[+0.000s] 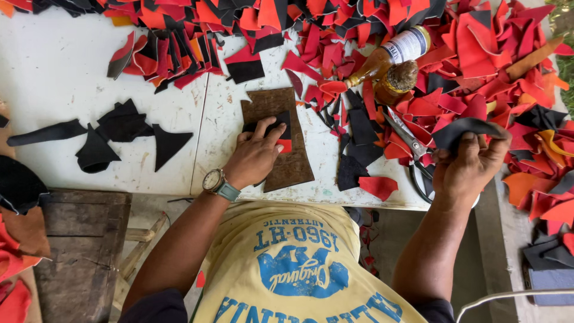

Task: The person uses scissors to cut red and black fabric pieces into smaller shapes on a white table. They repeatedly pick up fabric, cut it, and place the pieces into piles. The person also uses a small wooden board as a cutting surface.

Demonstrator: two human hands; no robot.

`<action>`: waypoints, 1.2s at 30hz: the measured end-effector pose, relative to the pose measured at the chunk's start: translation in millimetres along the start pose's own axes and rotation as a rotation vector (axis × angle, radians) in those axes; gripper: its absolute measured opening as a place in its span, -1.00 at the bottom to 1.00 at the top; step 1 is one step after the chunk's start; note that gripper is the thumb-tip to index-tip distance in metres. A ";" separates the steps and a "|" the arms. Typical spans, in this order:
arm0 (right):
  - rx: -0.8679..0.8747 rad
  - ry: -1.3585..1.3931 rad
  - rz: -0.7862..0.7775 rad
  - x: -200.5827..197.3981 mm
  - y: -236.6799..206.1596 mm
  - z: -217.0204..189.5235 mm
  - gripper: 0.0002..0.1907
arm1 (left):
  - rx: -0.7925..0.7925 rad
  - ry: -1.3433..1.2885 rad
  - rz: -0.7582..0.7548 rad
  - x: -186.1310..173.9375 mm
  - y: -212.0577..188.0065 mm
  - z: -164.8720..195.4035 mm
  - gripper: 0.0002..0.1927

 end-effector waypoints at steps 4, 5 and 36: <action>0.014 -0.041 -0.077 4.5 -3.1 2.8 -0.84 | -0.092 -0.036 -0.124 2.1 2.6 -3.9 -0.46; 0.045 -0.067 -0.097 8.6 -3.1 5.2 -0.83 | -0.070 -0.023 -0.090 0.2 1.2 -2.8 -0.46; 0.561 -0.319 -0.599 141.4 -0.8 87.3 -0.85 | 0.006 0.124 -0.054 -5.7 -2.9 -3.3 -0.27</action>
Point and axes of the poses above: each hand's wrist, its own y-axis towards the middle knuckle, its own x-axis out of the palm, z = x × y, the point moved 6 cm from there along y, towards the middle knuckle, and after that the axes turned 14 degrees about -z, right-handed, at the moved point
